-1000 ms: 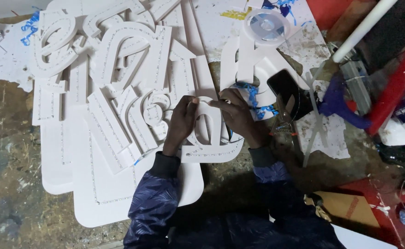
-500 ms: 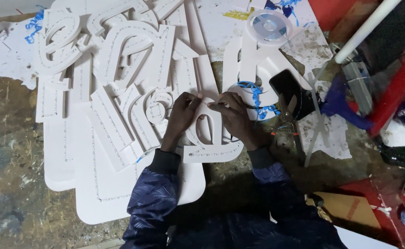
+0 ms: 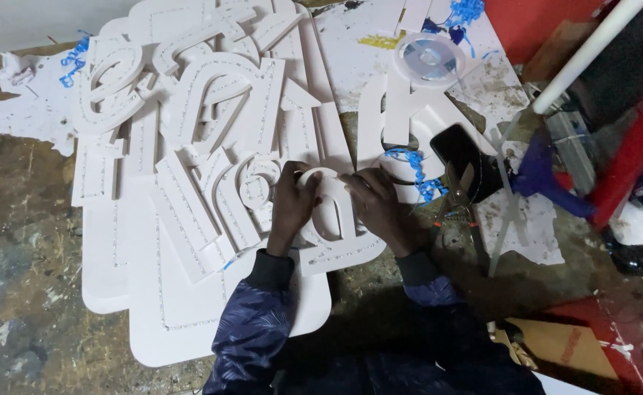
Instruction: Applying flexible LED light strips into the pre-cut channels of foam sign letters and cutting them to size.
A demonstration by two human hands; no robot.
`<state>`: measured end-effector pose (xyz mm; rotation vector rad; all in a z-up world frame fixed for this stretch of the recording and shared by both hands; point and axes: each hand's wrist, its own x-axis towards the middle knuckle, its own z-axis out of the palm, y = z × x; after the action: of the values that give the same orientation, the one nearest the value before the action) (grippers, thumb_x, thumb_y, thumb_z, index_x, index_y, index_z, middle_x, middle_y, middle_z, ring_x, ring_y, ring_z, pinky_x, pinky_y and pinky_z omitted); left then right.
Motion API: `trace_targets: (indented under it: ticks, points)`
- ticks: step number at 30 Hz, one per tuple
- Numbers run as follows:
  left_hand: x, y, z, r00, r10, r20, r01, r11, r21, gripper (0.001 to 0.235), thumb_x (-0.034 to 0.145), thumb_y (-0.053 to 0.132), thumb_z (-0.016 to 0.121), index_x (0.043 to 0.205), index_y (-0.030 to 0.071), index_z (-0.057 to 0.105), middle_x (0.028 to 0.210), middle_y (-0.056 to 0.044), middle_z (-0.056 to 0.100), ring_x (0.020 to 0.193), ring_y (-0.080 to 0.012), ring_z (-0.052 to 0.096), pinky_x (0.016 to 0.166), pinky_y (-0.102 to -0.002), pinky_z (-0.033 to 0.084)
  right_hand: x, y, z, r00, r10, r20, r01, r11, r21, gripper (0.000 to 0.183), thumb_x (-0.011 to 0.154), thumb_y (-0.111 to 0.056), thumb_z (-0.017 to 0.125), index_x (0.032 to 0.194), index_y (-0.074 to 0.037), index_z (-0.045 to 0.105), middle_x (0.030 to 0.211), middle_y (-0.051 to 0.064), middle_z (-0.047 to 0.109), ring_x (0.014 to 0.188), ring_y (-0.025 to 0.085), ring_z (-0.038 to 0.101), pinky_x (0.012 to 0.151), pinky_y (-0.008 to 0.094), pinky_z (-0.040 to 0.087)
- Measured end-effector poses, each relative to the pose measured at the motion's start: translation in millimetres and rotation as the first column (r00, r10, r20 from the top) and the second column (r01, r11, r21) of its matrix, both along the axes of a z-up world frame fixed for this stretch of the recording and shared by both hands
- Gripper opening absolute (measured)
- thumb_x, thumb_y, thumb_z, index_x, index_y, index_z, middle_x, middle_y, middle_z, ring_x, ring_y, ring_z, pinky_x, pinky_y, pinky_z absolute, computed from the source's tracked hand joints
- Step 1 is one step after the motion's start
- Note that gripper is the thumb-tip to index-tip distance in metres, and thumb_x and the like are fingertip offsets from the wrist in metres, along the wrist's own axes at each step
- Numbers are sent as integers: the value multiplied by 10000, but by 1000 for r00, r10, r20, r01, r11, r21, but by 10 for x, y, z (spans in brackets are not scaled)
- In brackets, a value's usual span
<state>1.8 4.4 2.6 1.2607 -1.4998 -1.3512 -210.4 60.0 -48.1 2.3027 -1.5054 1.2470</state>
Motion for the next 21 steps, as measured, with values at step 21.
trace_targets:
  ticks: [21]
  points:
    - [47,-16,137,928,7,371,-9,1000,4,397,993,407,829,1268,135,741,1309,-194,827,1255,-436,778,1067,-580,610,38,273,282,1000,-5,-9,4,998,-68,200,999,-7,758,1124,-128,857,873,41,674,923,281,735,893,441,577]
